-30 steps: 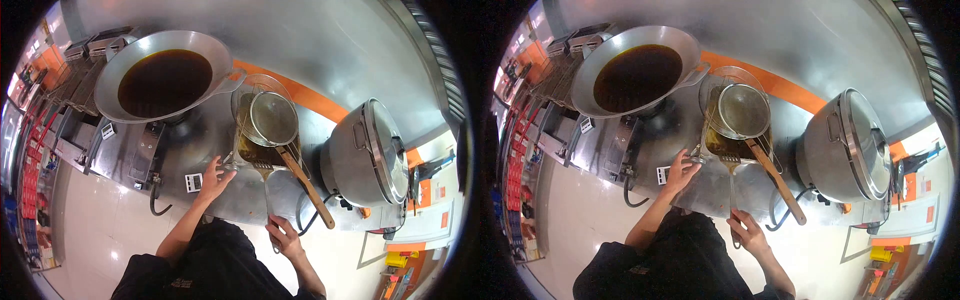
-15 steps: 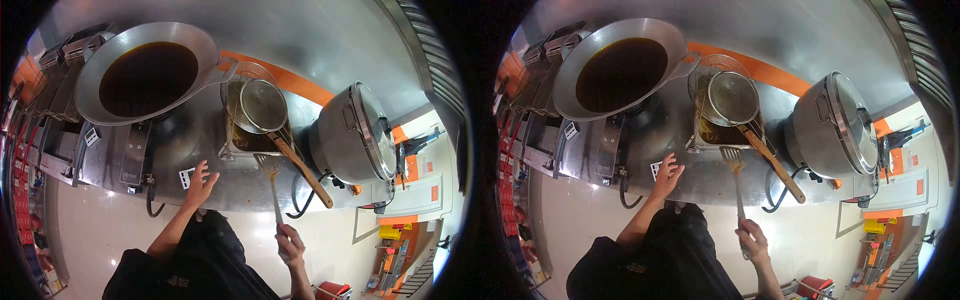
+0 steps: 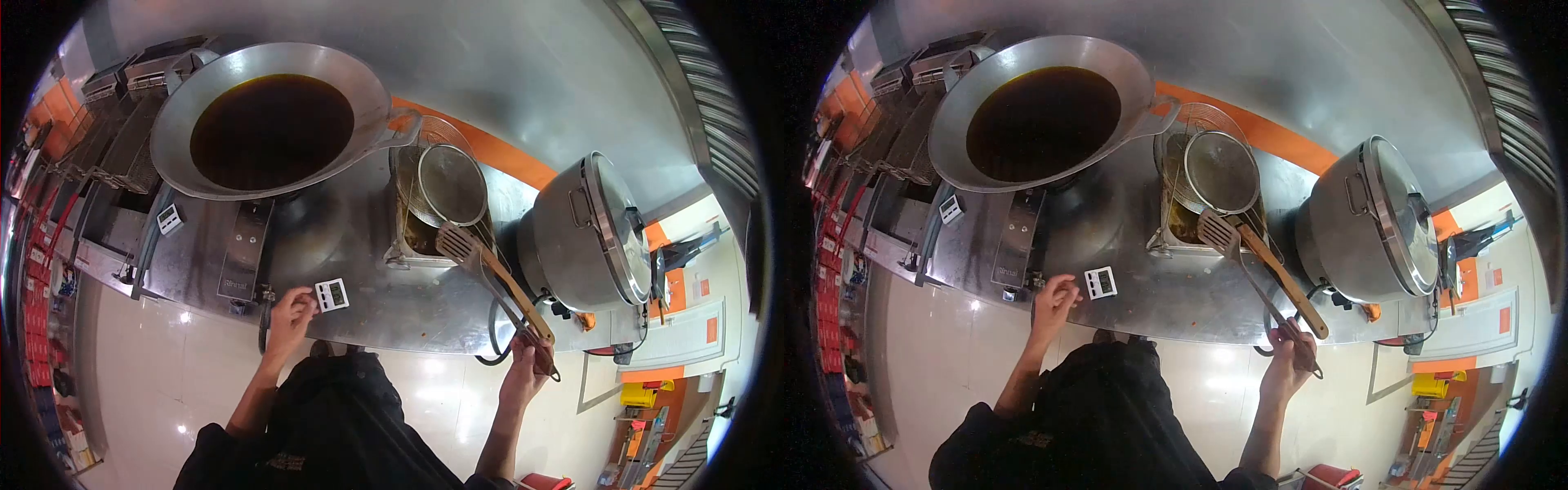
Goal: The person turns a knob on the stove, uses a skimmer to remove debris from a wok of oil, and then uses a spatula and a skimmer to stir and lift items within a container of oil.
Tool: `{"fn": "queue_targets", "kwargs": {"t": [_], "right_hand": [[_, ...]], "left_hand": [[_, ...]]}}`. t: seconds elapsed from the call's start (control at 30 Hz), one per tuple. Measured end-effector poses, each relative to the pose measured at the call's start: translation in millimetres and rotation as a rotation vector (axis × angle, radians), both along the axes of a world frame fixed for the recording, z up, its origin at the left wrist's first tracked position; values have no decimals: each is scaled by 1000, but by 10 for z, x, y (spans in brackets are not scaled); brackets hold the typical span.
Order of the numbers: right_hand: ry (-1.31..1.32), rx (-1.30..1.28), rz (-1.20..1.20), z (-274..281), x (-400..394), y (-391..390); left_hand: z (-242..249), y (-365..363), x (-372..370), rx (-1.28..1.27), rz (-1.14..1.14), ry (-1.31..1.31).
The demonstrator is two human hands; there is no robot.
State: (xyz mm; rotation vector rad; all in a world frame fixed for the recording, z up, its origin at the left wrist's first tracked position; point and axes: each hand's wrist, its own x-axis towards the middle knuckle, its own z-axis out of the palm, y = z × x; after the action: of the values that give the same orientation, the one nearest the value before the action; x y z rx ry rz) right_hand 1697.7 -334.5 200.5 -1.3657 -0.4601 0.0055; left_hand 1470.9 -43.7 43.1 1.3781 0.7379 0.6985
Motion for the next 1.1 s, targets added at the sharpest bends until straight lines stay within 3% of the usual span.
{"fn": "queue_targets", "kwargs": {"t": [0.2, 0.3, 0.33, 0.4, 0.43, 0.47, 0.5, 0.53, 0.6, 0.63, 0.7, 0.87, 0.97, 1.1], "right_hand": [[-42, 1, -2, 56, 59, 145], [-207, 18, 53, 120, 235, 191], [-276, 27, 63, 210, 307, 240], [-357, 99, -21, 387, 467, 349], [-394, 137, 30, 594, 493, 471], [-444, 149, 77, 791, 546, 606], [-417, 108, -23, 956, 556, 783], [-389, 68, -122, 1120, 559, 1008], [-353, 125, -90, 1394, 514, 1573], [-357, 96, -23, 1481, 470, 1888], [-348, 49, 138, 1587, 380, 2492], [-199, 13, 524, 1123, 371, 3794], [-113, -58, 517, 767, 466, 4274], [-120, -126, 533, 755, 468, 4376]], "left_hand": [[208, 216, -456, -41, 225, -68], [3, 435, -821, 104, 617, -75], [-168, 536, -976, 118, 648, -79], [-649, 788, -1339, 247, 1058, 6], [-784, 872, -1492, 256, 1077, 1], [-880, 930, -1628, 247, 1237, 189], [-984, 1012, -1721, 232, 1390, 381], [-1115, 1139, -1762, 235, 1406, 373], [-1294, 1354, -1831, 16, 1384, 513], [-1093, 1377, -1711, -104, 1331, 407], [-1444, 1610, -1600, -94, 1356, 438], [-1474, 1750, -1424, -210, 1396, 549], [-1352, 1710, -1352, -190, 1478, 562], [-1101, 1681, -1336, -272, 1434, 503]]}}
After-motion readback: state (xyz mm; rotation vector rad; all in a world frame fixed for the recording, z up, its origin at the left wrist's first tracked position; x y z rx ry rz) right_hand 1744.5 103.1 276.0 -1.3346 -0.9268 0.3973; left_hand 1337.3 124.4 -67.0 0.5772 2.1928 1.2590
